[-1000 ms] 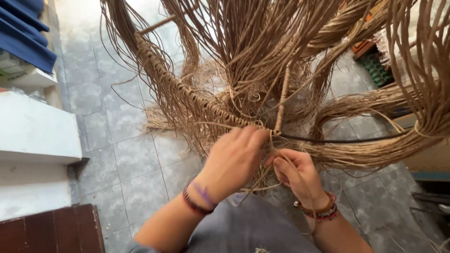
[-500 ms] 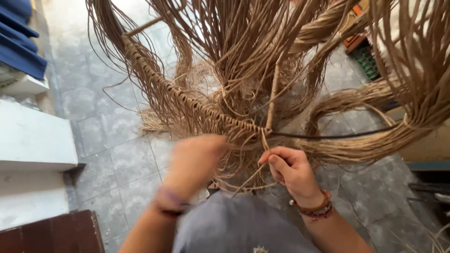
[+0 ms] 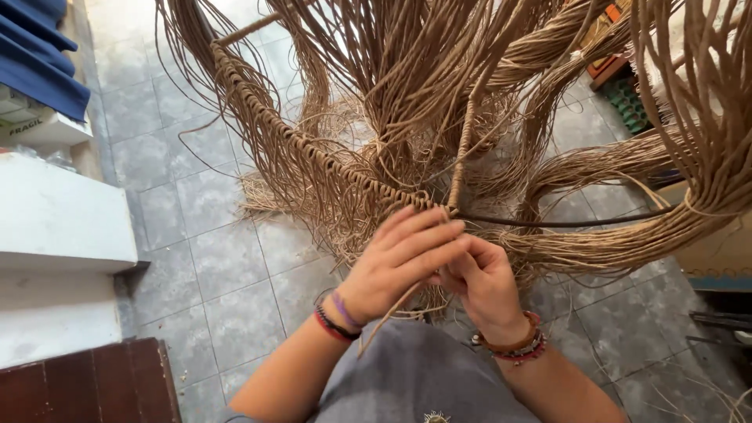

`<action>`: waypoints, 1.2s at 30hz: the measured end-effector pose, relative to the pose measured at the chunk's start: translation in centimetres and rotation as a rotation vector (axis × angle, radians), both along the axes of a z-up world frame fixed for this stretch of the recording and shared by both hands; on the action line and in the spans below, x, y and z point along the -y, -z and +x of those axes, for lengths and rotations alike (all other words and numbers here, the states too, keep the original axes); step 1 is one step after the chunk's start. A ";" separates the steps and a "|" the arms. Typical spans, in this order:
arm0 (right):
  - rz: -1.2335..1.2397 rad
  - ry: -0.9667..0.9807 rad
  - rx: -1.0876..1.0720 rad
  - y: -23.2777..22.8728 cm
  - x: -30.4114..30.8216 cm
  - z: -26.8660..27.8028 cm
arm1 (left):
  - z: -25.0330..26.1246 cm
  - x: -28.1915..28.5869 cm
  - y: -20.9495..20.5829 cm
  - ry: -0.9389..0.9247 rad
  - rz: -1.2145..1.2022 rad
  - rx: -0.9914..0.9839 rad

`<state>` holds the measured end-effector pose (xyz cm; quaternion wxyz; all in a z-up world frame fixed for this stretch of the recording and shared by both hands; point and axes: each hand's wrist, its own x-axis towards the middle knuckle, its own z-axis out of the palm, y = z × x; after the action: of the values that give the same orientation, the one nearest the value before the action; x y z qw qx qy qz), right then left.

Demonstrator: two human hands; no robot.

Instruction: Weaving and knotting natural fiber strands onto a circular frame to create a decorative object

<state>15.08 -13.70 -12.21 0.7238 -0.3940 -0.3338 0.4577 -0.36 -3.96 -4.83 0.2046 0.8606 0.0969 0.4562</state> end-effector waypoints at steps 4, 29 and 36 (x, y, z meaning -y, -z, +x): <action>-0.015 0.015 0.098 -2.8 -0.3 -0.9 | 2.4 0.2 0.6 0.107 -0.412 0.269; -0.093 0.225 0.807 2.1 0.8 -0.6 | 9.3 -6.2 -4.2 0.478 -1.473 1.342; -0.084 0.234 0.874 1.9 0.4 -0.8 | 9.8 -6.5 -4.3 0.536 -1.287 1.366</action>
<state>14.26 -14.11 -14.10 0.5453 -0.6142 -0.5424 0.1768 9.42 2.49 -0.51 0.7445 0.1282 -0.0109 0.6551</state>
